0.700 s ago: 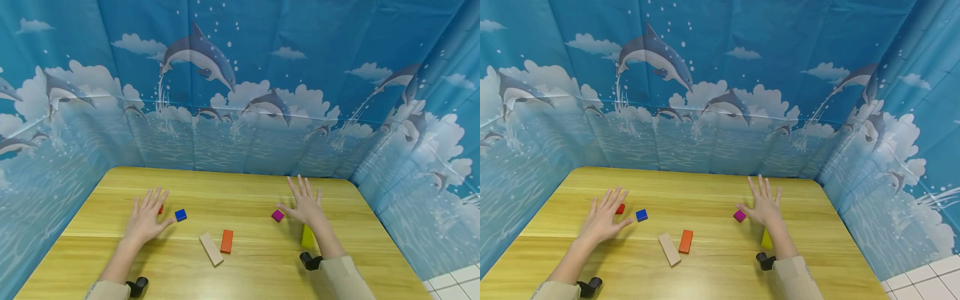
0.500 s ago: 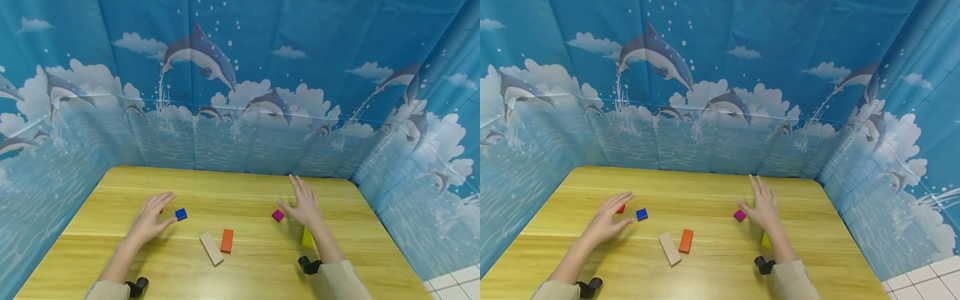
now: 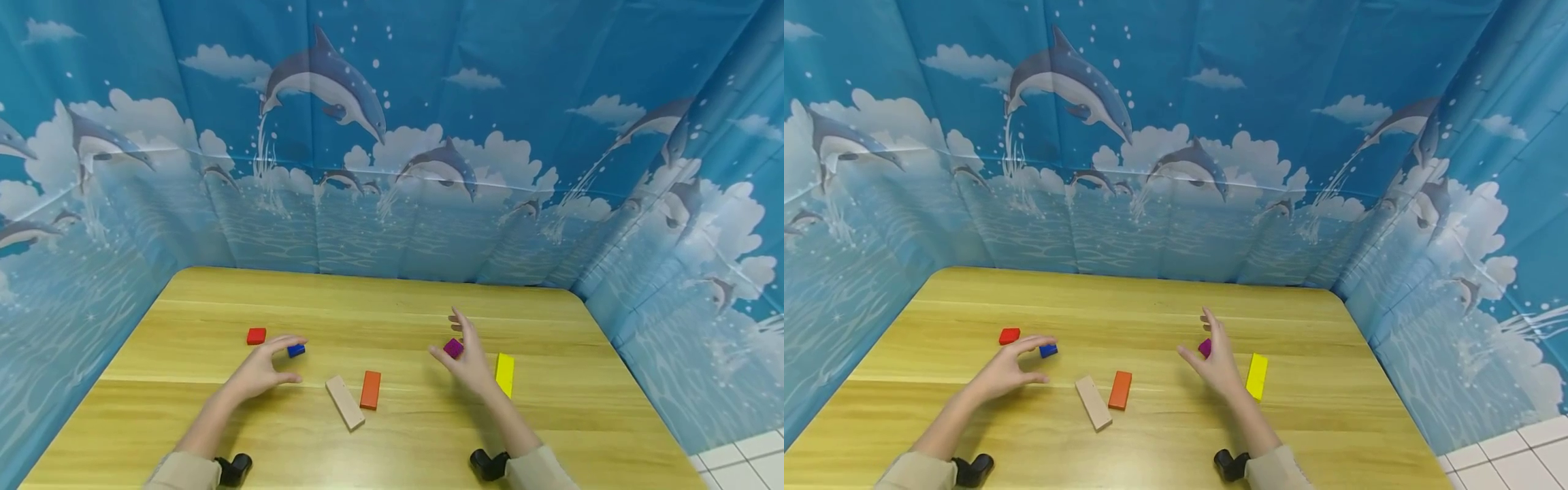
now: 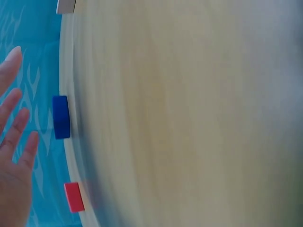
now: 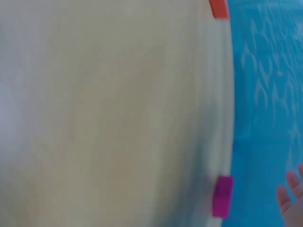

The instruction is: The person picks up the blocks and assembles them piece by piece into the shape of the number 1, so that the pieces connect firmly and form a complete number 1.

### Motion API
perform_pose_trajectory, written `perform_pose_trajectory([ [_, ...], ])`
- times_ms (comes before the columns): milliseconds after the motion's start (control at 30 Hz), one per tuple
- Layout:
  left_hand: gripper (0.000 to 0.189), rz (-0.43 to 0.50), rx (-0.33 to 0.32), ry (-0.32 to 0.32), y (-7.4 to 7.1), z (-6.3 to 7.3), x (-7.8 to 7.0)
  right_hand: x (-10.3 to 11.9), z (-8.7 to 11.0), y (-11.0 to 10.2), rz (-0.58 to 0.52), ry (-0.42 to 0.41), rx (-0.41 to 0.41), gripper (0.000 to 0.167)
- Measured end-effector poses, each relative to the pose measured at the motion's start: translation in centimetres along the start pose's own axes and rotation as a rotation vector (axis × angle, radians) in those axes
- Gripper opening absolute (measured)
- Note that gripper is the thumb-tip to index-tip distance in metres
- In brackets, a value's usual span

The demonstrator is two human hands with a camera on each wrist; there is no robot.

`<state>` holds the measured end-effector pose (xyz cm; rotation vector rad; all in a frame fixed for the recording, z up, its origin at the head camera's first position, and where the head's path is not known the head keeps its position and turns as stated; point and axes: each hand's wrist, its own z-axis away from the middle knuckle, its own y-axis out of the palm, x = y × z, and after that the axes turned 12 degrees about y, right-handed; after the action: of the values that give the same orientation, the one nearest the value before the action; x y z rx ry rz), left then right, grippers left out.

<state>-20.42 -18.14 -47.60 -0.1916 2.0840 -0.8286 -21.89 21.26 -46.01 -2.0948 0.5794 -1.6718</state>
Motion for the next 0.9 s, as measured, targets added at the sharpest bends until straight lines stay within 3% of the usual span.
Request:
perform_pose_trajectory([
  [400, 0.064, 0.134, 0.096, 0.007, 1.3, -0.8, 0.2, 4.5, 2.6, 2.6, -0.063, 0.043, 0.188, 0.078],
  [633, 0.062, 0.186, 0.128, 0.008, 2.2, -1.0, 0.5, 0.8, 2.0, 5.3, -0.018, 0.015, 0.252, 0.082],
  [900, 0.063, 0.222, 0.157, 0.022, 3.2, -1.1, 0.7, 0.7, 2.8, 6.7, -0.024, -0.012, 0.32, 0.081],
])
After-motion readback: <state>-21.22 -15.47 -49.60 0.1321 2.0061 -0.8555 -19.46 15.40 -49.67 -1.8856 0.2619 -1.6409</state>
